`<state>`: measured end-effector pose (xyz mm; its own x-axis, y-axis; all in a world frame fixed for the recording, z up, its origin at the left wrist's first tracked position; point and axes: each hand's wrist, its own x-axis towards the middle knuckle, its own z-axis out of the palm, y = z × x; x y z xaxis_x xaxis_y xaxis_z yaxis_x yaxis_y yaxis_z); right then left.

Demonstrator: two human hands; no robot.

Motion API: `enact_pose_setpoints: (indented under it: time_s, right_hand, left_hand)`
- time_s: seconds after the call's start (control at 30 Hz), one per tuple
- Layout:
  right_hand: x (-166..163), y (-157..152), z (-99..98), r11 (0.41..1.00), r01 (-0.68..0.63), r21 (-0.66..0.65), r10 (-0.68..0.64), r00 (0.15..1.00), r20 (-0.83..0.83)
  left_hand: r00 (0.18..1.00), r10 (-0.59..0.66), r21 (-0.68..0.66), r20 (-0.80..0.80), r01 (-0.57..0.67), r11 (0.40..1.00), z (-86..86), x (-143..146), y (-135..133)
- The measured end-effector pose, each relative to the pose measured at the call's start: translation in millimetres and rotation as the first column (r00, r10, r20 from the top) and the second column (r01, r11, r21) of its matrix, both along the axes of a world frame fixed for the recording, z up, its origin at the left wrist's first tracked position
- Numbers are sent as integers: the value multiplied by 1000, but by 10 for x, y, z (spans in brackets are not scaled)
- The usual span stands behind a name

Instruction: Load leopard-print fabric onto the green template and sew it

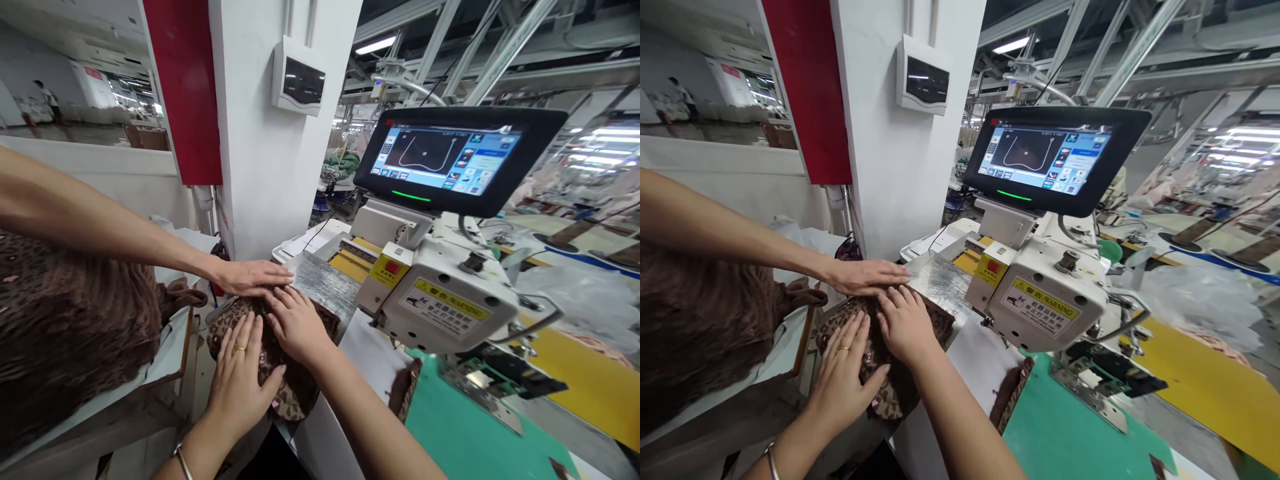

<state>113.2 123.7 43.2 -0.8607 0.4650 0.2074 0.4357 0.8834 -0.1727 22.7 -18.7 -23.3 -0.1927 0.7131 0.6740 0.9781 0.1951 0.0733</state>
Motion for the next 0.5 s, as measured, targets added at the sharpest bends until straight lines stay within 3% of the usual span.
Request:
enact_pose_setpoints:
  time_s: [0.13, 0.3, 0.4, 0.5]
  right_hand:
    - [-47, 109, -213, 994, 70, -87, -66, 997, 43]
    - [-35, 208, -397, 985, 116, -126, -115, 993, 12]
    - [-78, 199, -331, 986, 103, -127, -105, 995, -3]
    - [1, 31, -87, 991, 86, -100, -90, 995, -37]
  left_hand:
    - [995, 73, -108, -69, -81, 991, -200, -31, 54]
    - [991, 90, -137, -98, -103, 985, -209, -58, -1]
    - [994, 71, -147, -85, -83, 986, -195, -87, 3]
    - [999, -5, -117, -36, 0, 993, -242, -165, -31]
